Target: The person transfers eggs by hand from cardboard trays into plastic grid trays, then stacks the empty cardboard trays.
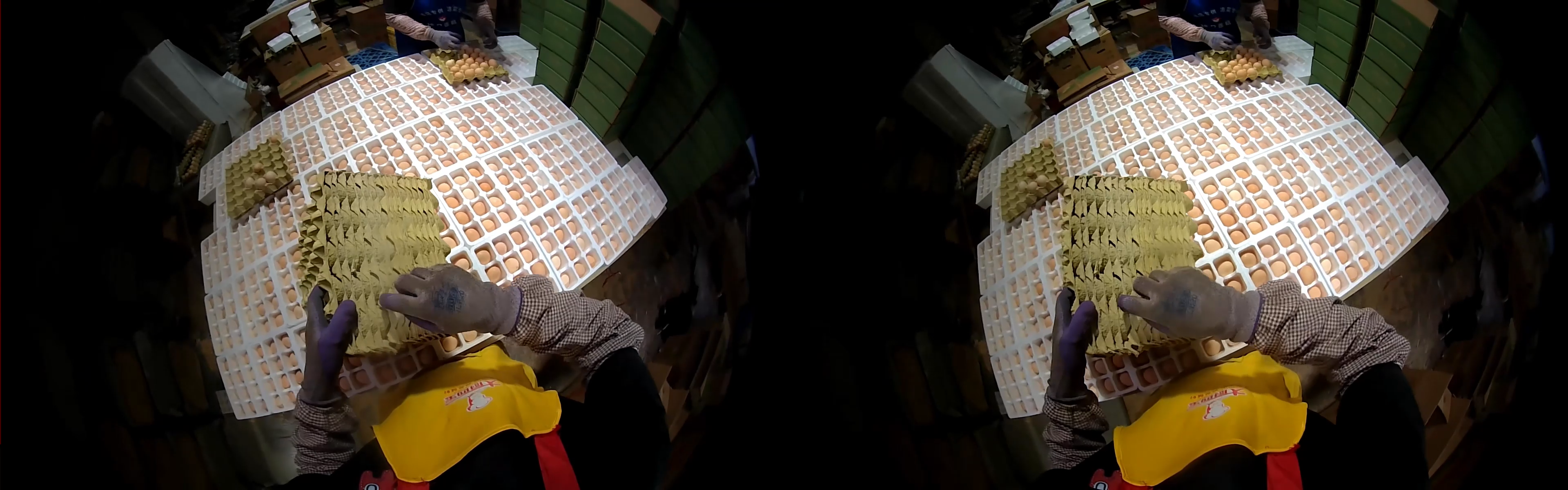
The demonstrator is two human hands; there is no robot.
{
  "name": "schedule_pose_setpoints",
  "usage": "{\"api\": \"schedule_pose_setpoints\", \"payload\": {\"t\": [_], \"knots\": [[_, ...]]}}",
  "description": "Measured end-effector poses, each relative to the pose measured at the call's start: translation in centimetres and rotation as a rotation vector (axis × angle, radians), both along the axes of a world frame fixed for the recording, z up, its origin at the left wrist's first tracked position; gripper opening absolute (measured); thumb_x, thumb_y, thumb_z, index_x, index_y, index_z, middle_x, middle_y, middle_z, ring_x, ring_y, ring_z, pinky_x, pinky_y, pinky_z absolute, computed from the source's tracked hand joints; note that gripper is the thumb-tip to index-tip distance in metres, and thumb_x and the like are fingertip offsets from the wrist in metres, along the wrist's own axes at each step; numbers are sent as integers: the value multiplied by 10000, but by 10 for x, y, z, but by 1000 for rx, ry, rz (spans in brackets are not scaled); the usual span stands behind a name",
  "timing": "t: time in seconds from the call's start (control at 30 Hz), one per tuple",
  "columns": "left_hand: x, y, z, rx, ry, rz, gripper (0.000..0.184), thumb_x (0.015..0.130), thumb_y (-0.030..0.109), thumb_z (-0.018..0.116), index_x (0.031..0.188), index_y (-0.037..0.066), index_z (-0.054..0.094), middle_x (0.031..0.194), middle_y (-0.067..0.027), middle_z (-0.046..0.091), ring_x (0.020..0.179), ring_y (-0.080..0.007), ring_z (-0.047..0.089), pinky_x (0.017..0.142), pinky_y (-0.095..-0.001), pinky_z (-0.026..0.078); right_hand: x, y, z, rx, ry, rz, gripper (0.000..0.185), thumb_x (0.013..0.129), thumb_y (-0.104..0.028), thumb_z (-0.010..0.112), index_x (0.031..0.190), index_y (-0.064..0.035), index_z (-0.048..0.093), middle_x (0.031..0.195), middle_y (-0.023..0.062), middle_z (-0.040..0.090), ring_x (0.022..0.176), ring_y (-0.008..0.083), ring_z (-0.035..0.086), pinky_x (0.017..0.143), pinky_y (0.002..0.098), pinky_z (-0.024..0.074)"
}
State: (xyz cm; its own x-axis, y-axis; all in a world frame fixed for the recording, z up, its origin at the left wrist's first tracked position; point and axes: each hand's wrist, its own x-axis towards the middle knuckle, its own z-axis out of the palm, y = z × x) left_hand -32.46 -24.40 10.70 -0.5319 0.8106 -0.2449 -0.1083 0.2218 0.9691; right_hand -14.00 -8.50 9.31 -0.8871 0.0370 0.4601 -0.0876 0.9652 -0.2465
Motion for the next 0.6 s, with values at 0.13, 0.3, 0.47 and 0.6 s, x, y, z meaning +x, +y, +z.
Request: {"api": "schedule_pose_setpoints", "payload": {"t": [0.13, 0.3, 0.47, 0.6], "knots": [[0, -1, 1, -19, -1, 11, 714, 969, 316, 649, 1506, -12, 310, 1360, -117, 498, 1082, -174, 539, 903, -306, 471, -4, 3, 3, -13, -37, 71, 637, 885, -51, 627, 1473, -233, 459, 933, 72, 559, 789, 215, 601, 606, 346, 535], [0, -2, -3, 32, -18, -10, 682, 1030, 431, 533, 1513, 5, 309, 1383, -137, 516, 1167, -198, 553, 955, -328, 482, -10, 1, -1, -31, -60, 70, 637, 885, -41, 616, 1470, -237, 457, 962, 67, 573, 782, 220, 599, 635, 357, 546], [-10, 1, -11, 216, -292, -196, 646, 1085, 510, 316, 1507, 22, 343, 1426, -174, 506, 1300, -241, 528, 1055, -375, 466, -12, 2, -1, -23, -56, 66, 655, 891, -54, 602, 1492, -267, 451, 978, 74, 588, 761, 209, 597, 610, 322, 546], [-14, -2, -25, 172, -268, -140, 635, 1093, 495, 291, 1492, 8, 365, 1387, -162, 518, 1239, -238, 537, 1019, -354, 458, -13, -2, 12, 44, -129, 34, 740, 881, -46, 602, 1538, -317, 397, 908, 61, 551, 698, 187, 574, 567, 309, 541]]}}
